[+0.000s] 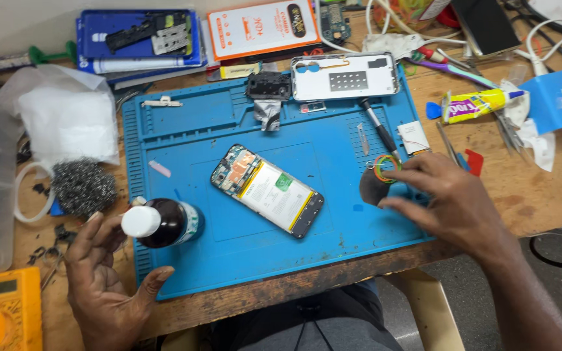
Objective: The person disassembles a mobile phone on a repair mat by hand and using a plastic pry tool and a scraper, applying liquid from a bottle to the device and removing the battery and internal components.
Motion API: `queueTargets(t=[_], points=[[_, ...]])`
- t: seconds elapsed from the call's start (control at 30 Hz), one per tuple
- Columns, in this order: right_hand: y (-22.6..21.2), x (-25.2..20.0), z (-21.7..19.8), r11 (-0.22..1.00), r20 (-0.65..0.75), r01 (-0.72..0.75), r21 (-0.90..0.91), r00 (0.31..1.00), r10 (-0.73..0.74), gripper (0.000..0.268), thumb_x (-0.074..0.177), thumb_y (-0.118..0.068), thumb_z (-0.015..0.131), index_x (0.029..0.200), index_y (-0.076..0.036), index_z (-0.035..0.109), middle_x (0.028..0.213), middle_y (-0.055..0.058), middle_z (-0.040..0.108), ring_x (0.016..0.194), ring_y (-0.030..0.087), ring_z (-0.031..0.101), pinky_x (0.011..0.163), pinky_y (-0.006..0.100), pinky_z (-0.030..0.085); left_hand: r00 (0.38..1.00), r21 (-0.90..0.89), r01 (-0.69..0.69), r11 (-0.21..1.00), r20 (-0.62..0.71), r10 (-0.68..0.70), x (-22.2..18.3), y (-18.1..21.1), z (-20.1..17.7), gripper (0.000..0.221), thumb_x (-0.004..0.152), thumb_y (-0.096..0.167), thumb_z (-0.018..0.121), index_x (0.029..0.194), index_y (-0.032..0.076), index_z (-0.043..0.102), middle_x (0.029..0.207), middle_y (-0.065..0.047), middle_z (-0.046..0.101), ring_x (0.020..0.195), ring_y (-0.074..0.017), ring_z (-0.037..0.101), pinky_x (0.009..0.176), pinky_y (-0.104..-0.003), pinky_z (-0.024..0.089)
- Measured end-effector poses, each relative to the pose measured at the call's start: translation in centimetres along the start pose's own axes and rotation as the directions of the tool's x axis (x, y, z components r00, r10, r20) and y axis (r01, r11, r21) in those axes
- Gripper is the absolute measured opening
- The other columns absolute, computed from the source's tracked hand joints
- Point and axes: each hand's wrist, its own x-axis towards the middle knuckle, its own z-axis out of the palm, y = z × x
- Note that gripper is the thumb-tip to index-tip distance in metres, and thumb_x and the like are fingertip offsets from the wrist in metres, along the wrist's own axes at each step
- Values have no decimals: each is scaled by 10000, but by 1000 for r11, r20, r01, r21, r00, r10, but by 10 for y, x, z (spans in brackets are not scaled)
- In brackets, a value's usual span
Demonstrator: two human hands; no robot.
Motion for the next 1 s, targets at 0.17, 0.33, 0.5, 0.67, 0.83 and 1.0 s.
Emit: queueTargets(t=[0.17, 0.33, 0.5, 0.67, 0.83, 1.0], points=[[-26, 10, 5, 952, 12, 238, -193, 971, -240, 387, 746, -394, 797, 1037, -138, 797, 1002, 72, 729, 929, 262, 692, 790, 381, 573, 979, -79, -153, 985, -150, 140, -23, 5, -2, 808, 825, 150, 846, 1490, 0, 413, 1354, -165, 574, 1306, -264, 590, 1199, -389, 474], [-35, 9, 6, 880, 178, 282, -382, 957, -229, 396, 805, -381, 806, 1105, -123, 787, 1011, 55, 738, 907, 228, 702, 795, 348, 586, 947, -4, -318, 948, -43, 318, -22, 27, 6, 528, 888, 264, 817, 1305, 58, 565, 1219, -122, 691, 1191, -245, 684, 1031, -358, 569], [-33, -2, 17, 822, 161, 337, -458, 941, -296, 366, 890, -311, 676, 1155, -65, 737, 1099, 108, 757, 911, 227, 743, 804, 330, 611, 870, 30, -440, 897, 260, 418, -8, 46, 33, 412, 917, 305, 795, 1234, 83, 655, 1150, -76, 704, 1117, -246, 700, 952, -396, 589], [-25, -2, 23, 782, 152, 357, -510, 933, -327, 412, 927, -214, 630, 1298, -42, 681, 1169, 150, 755, 928, 249, 764, 783, 349, 636, 781, 13, -487, 873, 455, 428, 9, 62, 50, 405, 899, 229, 803, 1240, 52, 677, 1139, -83, 717, 1047, -253, 707, 870, -402, 572], [-46, -11, -9, 931, -118, 255, -260, 949, -292, 315, 905, -134, 751, 1215, -103, 703, 1064, 135, 769, 903, 298, 753, 768, 425, 607, 792, -45, -424, 905, 466, 394, 10, 69, 75, 461, 888, 134, 766, 1314, -2, 655, 1206, -137, 717, 1060, -291, 704, 908, -425, 584], [-89, -40, 6, 803, -259, 499, 325, 864, -432, 315, 842, -44, 740, 1140, -110, 663, 1006, 69, 756, 883, 191, 766, 758, 299, 626, 799, -152, -196, 969, 548, 248, 4, 68, 113, 256, 969, 136, 743, 1198, 41, 682, 1081, -118, 733, 999, -268, 731, 868, -421, 607]])
